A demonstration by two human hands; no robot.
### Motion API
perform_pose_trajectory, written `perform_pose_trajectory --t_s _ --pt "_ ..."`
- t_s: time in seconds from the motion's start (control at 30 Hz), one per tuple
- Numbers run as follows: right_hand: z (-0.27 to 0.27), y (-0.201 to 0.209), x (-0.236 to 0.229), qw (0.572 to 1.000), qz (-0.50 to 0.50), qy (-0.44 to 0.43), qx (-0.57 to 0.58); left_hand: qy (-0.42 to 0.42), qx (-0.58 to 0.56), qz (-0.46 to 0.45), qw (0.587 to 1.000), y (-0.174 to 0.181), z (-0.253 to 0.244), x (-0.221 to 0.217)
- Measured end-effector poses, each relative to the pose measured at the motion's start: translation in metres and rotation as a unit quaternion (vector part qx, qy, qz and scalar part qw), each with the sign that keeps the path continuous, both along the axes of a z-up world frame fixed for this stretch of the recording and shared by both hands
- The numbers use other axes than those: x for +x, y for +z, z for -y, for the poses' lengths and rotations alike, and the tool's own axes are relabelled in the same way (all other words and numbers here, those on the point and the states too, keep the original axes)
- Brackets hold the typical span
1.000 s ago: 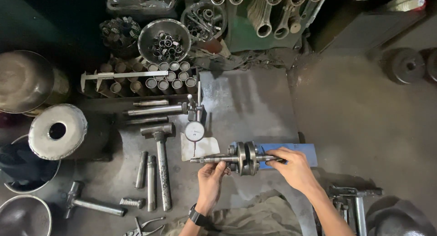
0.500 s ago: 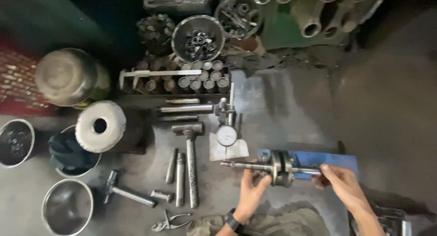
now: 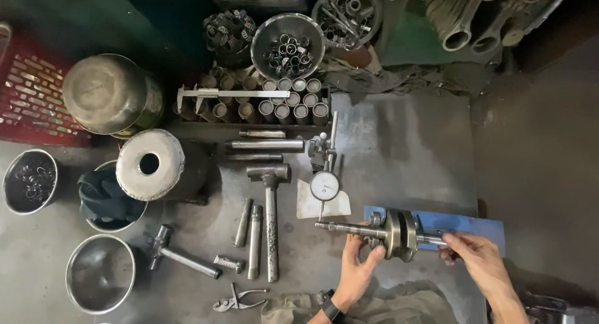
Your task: The person measures a metal shaft assembly using a dial indicator, then moves to a floor area to weld the shaft. They hold the shaft in one hand and use a welding torch with the other, creating sparks and smoke as they work on the metal piece.
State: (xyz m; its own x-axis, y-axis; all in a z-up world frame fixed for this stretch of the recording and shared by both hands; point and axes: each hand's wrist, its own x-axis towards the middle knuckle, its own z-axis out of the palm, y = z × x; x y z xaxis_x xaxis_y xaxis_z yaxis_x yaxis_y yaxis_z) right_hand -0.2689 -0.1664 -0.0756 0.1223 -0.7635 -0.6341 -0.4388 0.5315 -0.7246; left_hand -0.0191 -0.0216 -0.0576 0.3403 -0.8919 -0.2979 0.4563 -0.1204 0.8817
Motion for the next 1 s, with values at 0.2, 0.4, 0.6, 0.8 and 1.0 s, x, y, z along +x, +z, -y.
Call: perform_pose_trajectory --t_s 0.2,0.4,0.6,0.8,1.0 --pt "0.004 -0.009 -0.012 1.0 0.011 0.02 -0.005 -0.009 0.009 -0.01 1.0 0.003 0.0 0.001" --pt "0.004 0.021 0.005 0.998 -0.044 0.044 -0.002 -0.004 0.007 -0.011 1.0 0.0 0.0 -0.002" --pt "0.003 -0.001 -0.005 0.999 0.007 0.031 0.012 -0.01 0.008 0.011 1.0 -0.001 -0.001 -0.001" --pt "0.002 -0.02 -0.016 0.999 0.021 -0.003 0.025 -0.011 0.017 -0.013 1.0 0.006 0.0 0.0" --pt "0.004 0.01 -0.003 0.999 -0.02 0.036 0.004 -0.008 0.02 -0.013 1.0 0.004 0.001 0.001"
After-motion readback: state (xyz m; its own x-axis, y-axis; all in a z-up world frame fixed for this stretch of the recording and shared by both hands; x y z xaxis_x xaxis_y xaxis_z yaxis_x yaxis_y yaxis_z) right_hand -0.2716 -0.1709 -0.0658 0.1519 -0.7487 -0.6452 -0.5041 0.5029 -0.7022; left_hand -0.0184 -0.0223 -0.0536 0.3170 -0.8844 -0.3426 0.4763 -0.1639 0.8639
